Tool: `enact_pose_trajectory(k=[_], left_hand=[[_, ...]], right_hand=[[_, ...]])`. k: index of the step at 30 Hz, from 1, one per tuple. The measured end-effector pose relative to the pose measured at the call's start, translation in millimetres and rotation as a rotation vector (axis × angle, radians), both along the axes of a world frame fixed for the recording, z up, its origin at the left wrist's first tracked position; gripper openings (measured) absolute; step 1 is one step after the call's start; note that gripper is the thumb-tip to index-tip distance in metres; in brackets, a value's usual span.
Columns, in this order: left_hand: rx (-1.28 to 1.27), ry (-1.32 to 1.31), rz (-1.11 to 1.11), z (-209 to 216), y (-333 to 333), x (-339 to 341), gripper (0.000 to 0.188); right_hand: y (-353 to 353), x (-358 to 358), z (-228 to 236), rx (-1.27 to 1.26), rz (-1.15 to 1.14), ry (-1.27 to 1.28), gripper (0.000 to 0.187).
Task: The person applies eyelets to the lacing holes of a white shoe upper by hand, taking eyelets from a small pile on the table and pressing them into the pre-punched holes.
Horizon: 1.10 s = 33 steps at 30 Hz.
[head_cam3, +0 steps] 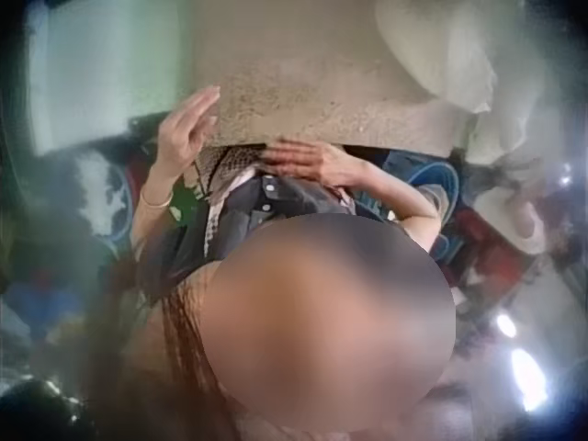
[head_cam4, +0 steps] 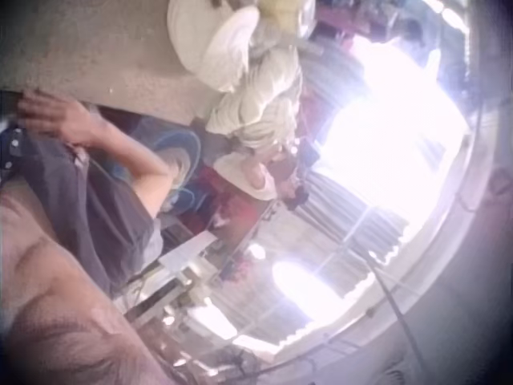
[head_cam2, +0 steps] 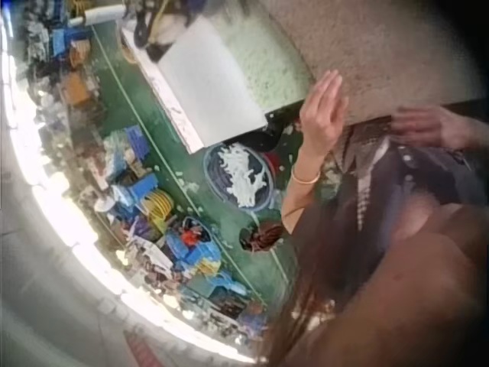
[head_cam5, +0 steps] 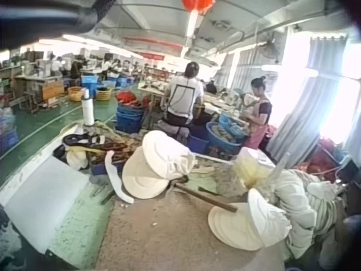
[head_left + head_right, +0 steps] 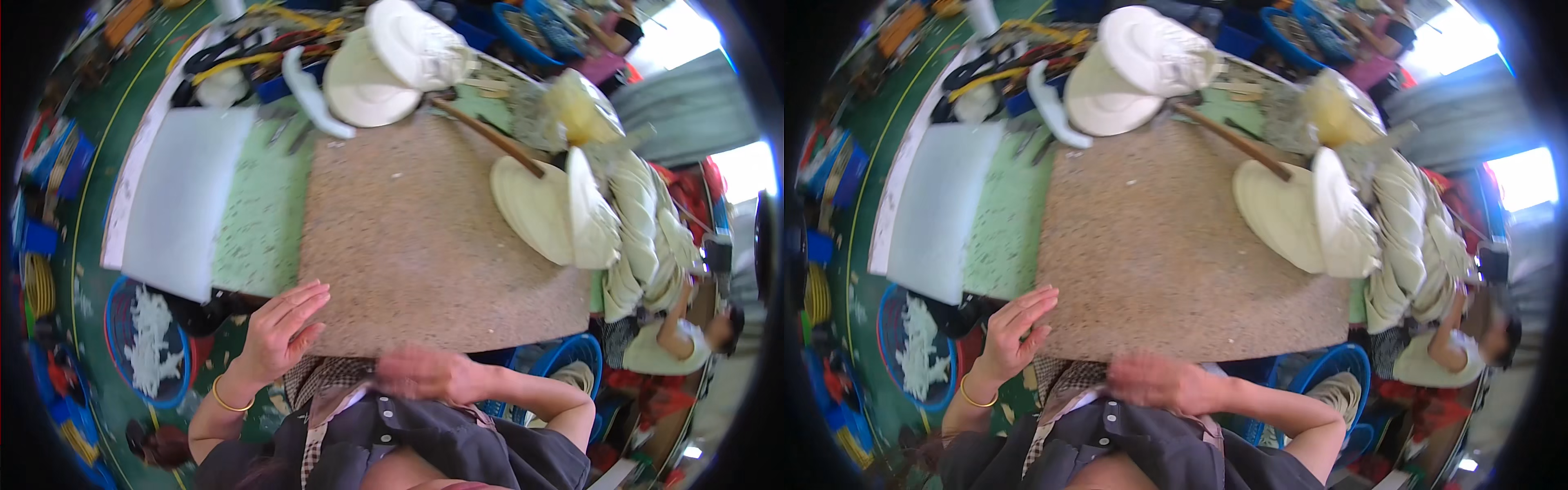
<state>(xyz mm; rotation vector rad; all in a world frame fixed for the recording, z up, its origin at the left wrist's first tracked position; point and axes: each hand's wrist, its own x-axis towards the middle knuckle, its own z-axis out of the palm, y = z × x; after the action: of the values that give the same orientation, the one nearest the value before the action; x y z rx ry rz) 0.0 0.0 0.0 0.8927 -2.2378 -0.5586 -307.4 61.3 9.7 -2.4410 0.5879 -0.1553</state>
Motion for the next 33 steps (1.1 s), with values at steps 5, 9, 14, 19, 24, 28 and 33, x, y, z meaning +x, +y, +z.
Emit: enact_pose_trajectory(k=[5,9,14,19,24,28,33], left_hand=[[0.760,0.190,-0.339,19,-47,-75,0.039],[1.747,0.507,-0.580,10,-54,-215,0.060],[1.721,0.876,-0.384,-6,-37,-325,0.062],[1.735,0.960,-0.335,-6,-30,-348,0.076],[1.420,0.946,-0.642,30,-20,-309,0.070],[1.204,0.863,-0.511,59,-6,-272,0.065],[1.291,0.913,-0.414,78,-94,-138,0.069]], right_hand=[[-35,-121,46,-0.817,-1.081,0.027,0.044],[-39,-237,90,-0.730,-1.612,0.397,0.051],[-52,-263,76,-0.270,-1.416,0.264,0.085],[-21,-262,78,-0.161,-1.328,0.325,0.094],[41,-170,97,-0.100,-1.305,0.335,0.095],[65,-112,112,-0.209,-1.265,0.336,0.098],[1,-106,122,-0.198,-0.784,-0.374,0.029]])
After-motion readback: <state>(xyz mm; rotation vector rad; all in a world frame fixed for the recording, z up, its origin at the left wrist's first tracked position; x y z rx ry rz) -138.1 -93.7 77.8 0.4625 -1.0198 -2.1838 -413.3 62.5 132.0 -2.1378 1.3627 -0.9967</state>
